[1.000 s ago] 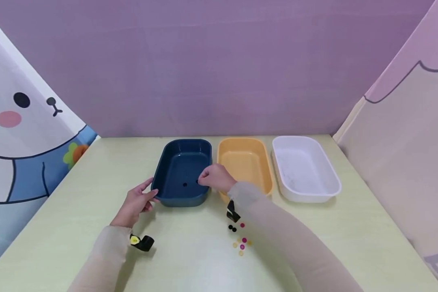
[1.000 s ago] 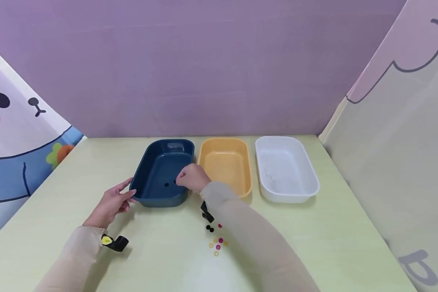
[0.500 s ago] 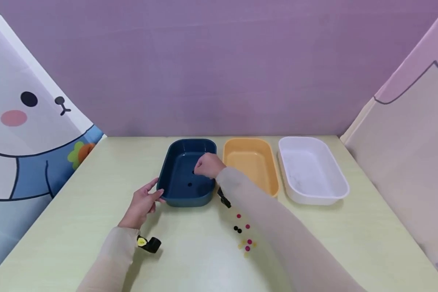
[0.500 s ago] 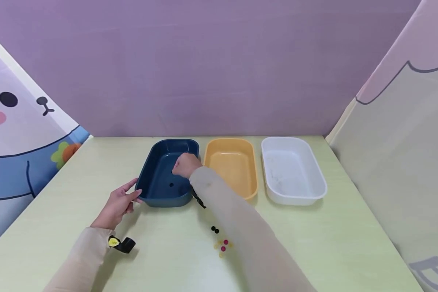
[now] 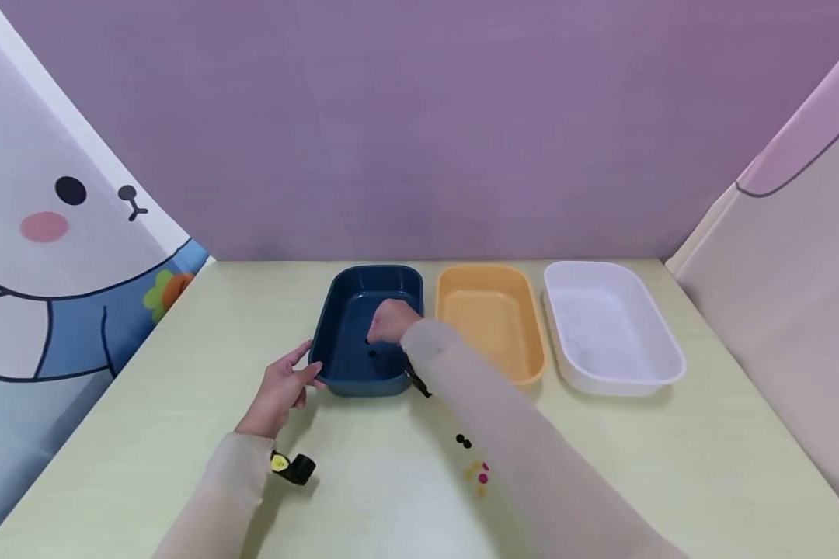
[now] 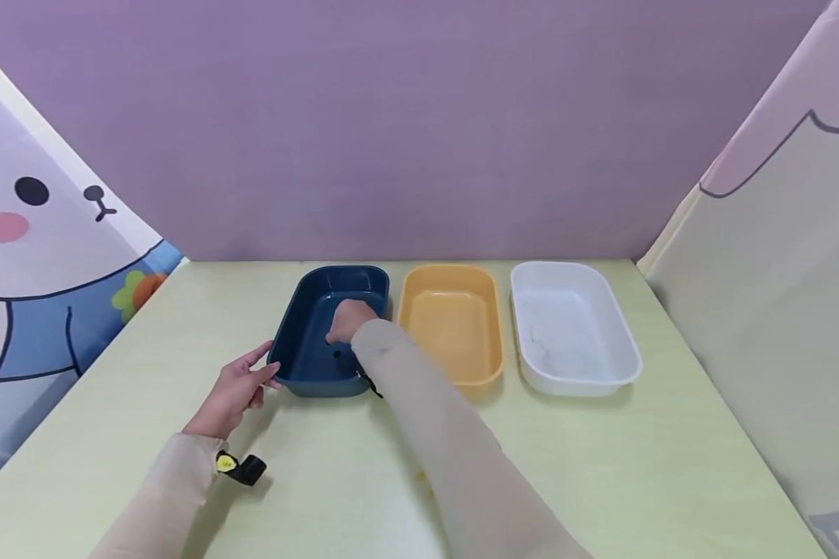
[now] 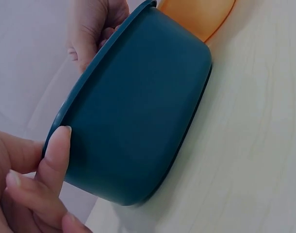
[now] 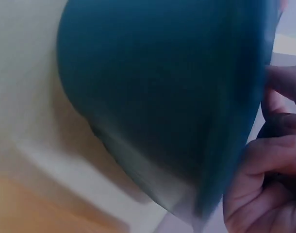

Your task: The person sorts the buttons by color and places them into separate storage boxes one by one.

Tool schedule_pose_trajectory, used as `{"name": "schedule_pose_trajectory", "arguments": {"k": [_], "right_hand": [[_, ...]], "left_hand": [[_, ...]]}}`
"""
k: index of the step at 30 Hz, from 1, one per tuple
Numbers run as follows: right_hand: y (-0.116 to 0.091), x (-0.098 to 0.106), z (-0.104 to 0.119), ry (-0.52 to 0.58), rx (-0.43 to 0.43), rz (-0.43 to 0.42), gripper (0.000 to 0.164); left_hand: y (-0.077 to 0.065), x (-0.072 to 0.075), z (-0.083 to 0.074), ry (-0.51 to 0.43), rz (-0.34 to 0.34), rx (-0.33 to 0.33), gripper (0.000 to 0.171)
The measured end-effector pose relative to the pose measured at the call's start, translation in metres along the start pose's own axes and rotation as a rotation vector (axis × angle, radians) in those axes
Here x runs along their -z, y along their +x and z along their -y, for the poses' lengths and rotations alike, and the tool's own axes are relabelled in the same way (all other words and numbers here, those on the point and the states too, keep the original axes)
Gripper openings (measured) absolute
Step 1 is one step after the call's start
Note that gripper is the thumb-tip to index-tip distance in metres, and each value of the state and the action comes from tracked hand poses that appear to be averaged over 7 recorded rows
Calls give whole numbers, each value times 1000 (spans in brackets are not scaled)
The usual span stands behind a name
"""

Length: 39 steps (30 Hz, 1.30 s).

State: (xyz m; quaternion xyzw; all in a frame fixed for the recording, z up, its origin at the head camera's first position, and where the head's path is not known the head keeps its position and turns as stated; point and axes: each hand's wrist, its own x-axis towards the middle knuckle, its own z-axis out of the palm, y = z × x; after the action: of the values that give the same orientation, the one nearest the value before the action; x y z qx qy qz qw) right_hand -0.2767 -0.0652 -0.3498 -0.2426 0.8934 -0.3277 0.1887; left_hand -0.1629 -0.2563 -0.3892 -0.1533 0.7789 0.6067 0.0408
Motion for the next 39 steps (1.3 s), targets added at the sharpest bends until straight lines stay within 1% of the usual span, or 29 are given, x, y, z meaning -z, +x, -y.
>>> {"name": "schedule_pose_trajectory", "arguments": {"k": [3, 8, 11, 14, 16, 19, 22, 25, 26, 29, 33, 39], "right_hand": [[3, -5, 0, 0, -14, -7, 11], [10, -11, -5, -26, -50, -55, 14], [12, -12, -7, -38, -69, -76, 16], [11, -10, -8, -50, -85, -77, 15], [8, -8, -6, -64, -73, -79, 15], [3, -2, -3, -70, -32, -79, 18], [-8, 5, -2, -54, 16, -77, 15], [-24, 9, -4, -27, 43, -57, 10], [-30, 10, -5, -12, 47, -48, 8], [-48, 9, -12, 39, 44, -11, 9], [-68, 9, -23, 85, 59, -5, 8], [-92, 12, -39, 41, 99, -40, 8]], "left_hand": [[-1, 2, 0, -6, 8, -2, 58], [-1, 3, -2, -6, 14, -2, 58], [-1, 3, -3, -9, 15, -8, 57], [0, 1, -4, -10, 29, -13, 57], [1, 0, -4, -8, 37, -15, 58], [2, -1, -4, -4, 31, -16, 58], [3, -2, -4, -3, 31, -11, 58], [3, -2, -3, -9, 40, -10, 58], [3, -1, -3, -11, 42, -9, 58], [3, 1, -4, -11, 36, -9, 58], [2, 6, -6, -7, 31, -23, 59], [3, 10, -5, -10, 33, -17, 59]]}}
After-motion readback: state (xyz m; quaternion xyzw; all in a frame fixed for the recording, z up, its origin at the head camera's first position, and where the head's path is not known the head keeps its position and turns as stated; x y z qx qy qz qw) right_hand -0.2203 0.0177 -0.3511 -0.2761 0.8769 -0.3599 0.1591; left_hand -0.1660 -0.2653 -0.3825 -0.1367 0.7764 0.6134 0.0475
